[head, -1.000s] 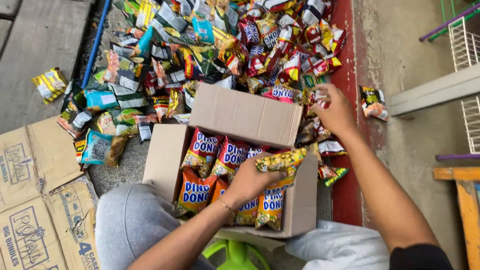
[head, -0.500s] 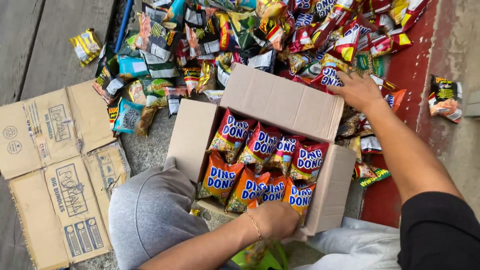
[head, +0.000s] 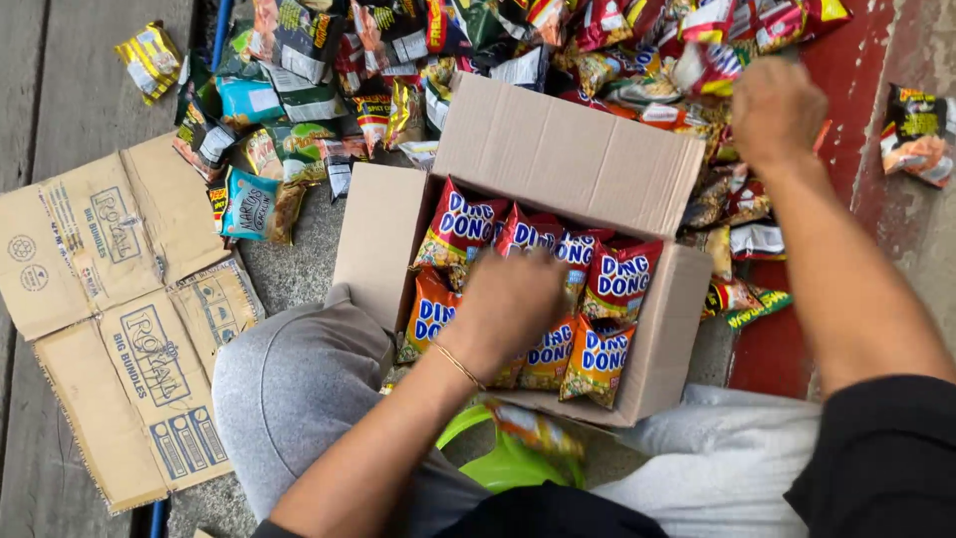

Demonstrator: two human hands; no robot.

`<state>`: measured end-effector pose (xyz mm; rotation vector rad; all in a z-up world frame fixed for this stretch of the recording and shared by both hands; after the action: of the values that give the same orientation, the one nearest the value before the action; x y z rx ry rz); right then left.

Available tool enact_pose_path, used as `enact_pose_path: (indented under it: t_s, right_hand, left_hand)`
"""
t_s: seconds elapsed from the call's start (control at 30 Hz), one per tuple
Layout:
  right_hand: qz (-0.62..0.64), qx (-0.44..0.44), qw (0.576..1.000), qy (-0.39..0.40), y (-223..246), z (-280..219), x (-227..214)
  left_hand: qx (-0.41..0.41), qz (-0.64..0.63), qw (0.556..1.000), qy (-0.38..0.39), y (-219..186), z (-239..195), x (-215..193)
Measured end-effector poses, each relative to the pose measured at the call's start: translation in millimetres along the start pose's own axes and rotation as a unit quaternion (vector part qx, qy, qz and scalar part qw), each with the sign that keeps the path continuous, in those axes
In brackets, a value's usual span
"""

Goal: The person sorts and packs various snack bags into a cardboard box.

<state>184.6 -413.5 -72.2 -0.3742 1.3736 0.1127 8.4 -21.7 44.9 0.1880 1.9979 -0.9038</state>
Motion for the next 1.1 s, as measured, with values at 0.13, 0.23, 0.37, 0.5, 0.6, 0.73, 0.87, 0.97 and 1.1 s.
enact_pose_path:
  t_s: [0.13, 0.23, 0.37, 0.5, 0.6, 0.73, 0.87, 0.97, 1.1]
  right_hand:
    - [0.054, -0.012, 0.987, -0.15, 10, -19, -122]
    - [0.148, -0.009, 0.977, -0.151, 39, -55, -212]
    - [0.232, 0.068, 0.966, -0.089, 153, -96, -321]
    - [0.328, 0.06, 0.943, -0.017, 221, -132, -319]
    - [0.328, 0.03, 0.944, -0.011, 219, -158, -291]
    - [0.389, 0.147, 0.907, 0.063, 178, -185, -243]
    - [0.317, 0.116, 0.842, 0.422, 156, -236, -140]
    - [0.273, 0.063, 0.785, 0.552, 188, -260, -131]
    - [0.244, 0.03, 0.736, 0.63, 222, -266, -140]
  left_hand:
    - [0.005, -0.057, 0.97, -0.235, 6, -2, -63]
    - [0.086, -0.142, 0.937, -0.309, -12, 0, -68]
    - [0.226, -0.273, 0.896, -0.268, -62, 9, -24]
    - [0.102, -0.507, 0.851, -0.089, -72, 27, 34]
    - [0.006, -0.599, 0.801, 0.012, -44, 43, 65]
    - [0.084, -0.442, 0.884, -0.127, -4, 55, 59]
    - [-0.042, -0.345, 0.908, -0.232, 42, 54, 36]
    - [-0.155, -0.355, 0.905, -0.176, 37, 38, 9]
    - [-0.083, -0.409, 0.892, -0.175, 29, 32, 11]
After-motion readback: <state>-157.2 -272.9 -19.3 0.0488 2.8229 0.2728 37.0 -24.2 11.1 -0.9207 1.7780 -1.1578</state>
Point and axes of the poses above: each hand's wrist, its own z-axis towards the middle knuckle, its own x-axis out of the palm, y = z × x, the point moved 3 cm from there along z, towards the middle knuckle, and after that the axes turned 2 degrees about y, right-handed, at the moved point
